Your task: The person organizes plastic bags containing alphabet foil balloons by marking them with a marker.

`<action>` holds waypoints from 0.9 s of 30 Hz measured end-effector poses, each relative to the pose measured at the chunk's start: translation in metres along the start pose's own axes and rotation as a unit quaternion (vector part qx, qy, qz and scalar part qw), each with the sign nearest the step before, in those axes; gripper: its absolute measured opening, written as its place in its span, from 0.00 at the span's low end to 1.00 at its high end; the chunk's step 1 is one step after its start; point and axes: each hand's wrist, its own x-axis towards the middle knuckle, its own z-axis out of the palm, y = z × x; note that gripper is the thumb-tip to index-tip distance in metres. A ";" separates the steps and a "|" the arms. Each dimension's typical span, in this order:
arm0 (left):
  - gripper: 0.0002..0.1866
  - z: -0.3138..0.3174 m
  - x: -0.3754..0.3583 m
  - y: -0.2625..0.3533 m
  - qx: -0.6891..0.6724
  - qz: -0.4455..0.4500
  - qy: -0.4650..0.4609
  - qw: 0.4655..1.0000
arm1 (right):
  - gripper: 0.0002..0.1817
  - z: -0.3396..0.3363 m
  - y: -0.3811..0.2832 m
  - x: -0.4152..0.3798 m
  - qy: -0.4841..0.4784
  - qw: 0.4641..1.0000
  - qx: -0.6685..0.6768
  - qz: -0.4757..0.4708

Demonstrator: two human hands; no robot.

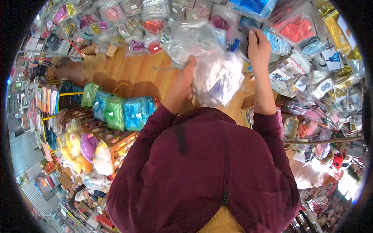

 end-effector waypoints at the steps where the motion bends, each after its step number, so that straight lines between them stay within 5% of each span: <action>1: 0.23 0.003 0.002 0.005 -0.049 0.022 0.006 0.999 | 0.08 0.003 -0.024 -0.010 0.029 0.997 0.062 -0.025; 3: 0.22 0.003 0.011 0.006 -0.095 0.076 0.015 0.993 | 0.15 0.024 -0.029 -0.034 -0.002 0.958 -0.075 -0.277; 5: 0.23 0.000 0.014 0.005 -0.104 0.095 -0.017 0.990 | 0.21 0.056 -0.034 -0.080 -0.147 0.953 -0.030 -0.261; 6: 0.24 -0.004 0.016 0.004 -0.116 0.116 -0.043 0.986 | 0.23 0.060 -0.043 -0.095 -0.181 0.929 -0.153 -0.285; 10: 0.23 -0.004 0.012 -0.004 -0.225 0.110 -0.058 0.966 | 0.22 0.059 -0.014 -0.100 -0.127 0.946 -0.095 -0.284; 11: 0.23 -0.002 0.008 -0.006 -0.196 0.140 -0.014 0.970 | 0.21 0.054 -0.009 -0.099 -0.095 0.958 -0.109 -0.248; 14: 0.26 -0.009 0.013 -0.006 -0.236 0.131 -0.070 0.960 | 0.18 0.039 0.038 -0.092 -0.057 0.985 -0.099 -0.132; 16: 0.27 -0.013 0.010 -0.001 -0.230 0.126 -0.072 0.962 | 0.15 0.031 0.076 -0.102 -0.132 0.988 -0.049 0.060; 18: 0.27 -0.011 0.012 0.007 -0.220 0.126 -0.077 0.964 | 0.12 0.025 0.108 -0.117 -0.107 0.993 0.029 -0.034; 19: 0.26 -0.007 0.010 0.009 -0.226 0.122 -0.076 0.964 | 0.11 0.028 0.112 -0.124 -0.047 0.979 0.168 0.106; 20: 0.25 -0.005 0.008 0.010 -0.234 0.118 -0.074 0.962 | 0.11 0.024 0.118 -0.127 -0.050 0.979 0.167 0.106; 22: 0.25 -0.003 0.005 0.009 -0.219 0.130 -0.073 0.964 | 0.14 0.006 0.105 -0.121 0.017 0.851 0.360 0.381; 23: 0.25 -0.001 0.005 0.009 -0.200 0.140 -0.076 0.967 | 0.19 -0.003 0.097 -0.112 0.025 0.822 0.361 0.439; 27: 0.25 -0.018 0.022 0.001 -0.196 0.130 -0.081 0.969 | 0.21 -0.037 0.060 -0.106 -0.038 0.848 0.344 0.402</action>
